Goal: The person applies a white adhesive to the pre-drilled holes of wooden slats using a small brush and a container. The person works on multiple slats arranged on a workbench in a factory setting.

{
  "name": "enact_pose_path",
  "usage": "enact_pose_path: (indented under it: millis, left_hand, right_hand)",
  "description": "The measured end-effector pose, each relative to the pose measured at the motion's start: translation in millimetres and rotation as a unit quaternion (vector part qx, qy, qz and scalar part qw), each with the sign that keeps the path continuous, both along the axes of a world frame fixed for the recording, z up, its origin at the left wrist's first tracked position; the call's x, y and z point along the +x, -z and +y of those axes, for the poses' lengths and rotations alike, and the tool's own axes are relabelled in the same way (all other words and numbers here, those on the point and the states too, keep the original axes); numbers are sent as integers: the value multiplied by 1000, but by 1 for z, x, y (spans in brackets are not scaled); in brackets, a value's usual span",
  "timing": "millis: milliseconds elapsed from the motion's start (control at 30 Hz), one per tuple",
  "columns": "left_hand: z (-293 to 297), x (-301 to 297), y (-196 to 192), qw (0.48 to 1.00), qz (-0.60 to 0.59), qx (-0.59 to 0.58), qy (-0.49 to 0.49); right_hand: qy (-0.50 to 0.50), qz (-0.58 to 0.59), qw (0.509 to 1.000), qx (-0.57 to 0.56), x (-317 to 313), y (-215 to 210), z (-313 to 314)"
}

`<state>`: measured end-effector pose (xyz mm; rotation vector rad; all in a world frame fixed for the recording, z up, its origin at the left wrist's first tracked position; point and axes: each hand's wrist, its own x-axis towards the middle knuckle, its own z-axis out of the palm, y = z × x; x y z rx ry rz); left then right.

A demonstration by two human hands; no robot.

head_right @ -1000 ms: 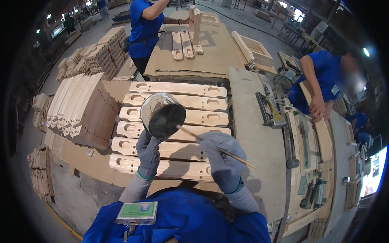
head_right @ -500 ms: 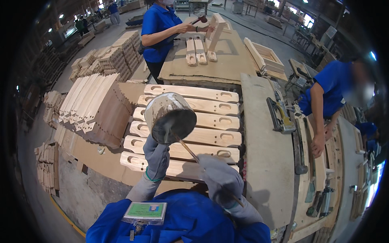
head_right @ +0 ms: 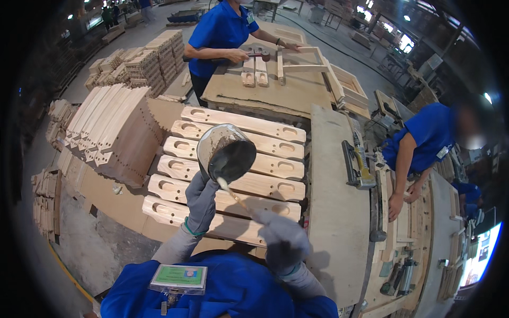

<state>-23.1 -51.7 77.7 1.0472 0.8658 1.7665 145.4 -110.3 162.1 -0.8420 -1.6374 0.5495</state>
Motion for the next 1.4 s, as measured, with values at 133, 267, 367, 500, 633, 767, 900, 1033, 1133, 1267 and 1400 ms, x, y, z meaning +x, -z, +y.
enact_pose_path:
  millis: [133,267,367,500,633,767,900,1033,1133,1267,1400]
  left_hand:
    - [16,4,38,994,-46,-99,2]
    - [38,7,86,983,-83,-161,27]
    - [37,4,106,971,144,-183,-59]
    - [35,4,116,958,203,-175,-103]
    - [36,6,111,964,168,-178,-101]
    - [37,4,115,963,174,-181,-98]
    - [37,5,120,966,150,-183,-107]
    - [37,5,111,964,168,-189,-86]
    - [37,5,113,966,159,-185,-87]
    - [36,4,108,966,158,-182,-92]
    - [36,4,110,966,169,-173,-92]
  right_hand:
    - [62,203,962,-172,8,14,54]
    - [75,105,968,-216,51,48,127]
    - [120,-16,962,-245,53,75,153]
    - [126,-81,960,-237,54,94,169]
    - [131,-95,956,-243,51,111,175]
    - [154,-204,947,-196,58,122,181]
    - [149,-159,961,-169,50,106,188]
    - [165,-205,949,-172,56,121,200]
    - [164,-224,946,-169,52,122,202]
    - [144,-145,958,-202,41,106,193]
    - [147,-232,939,-207,48,113,188]
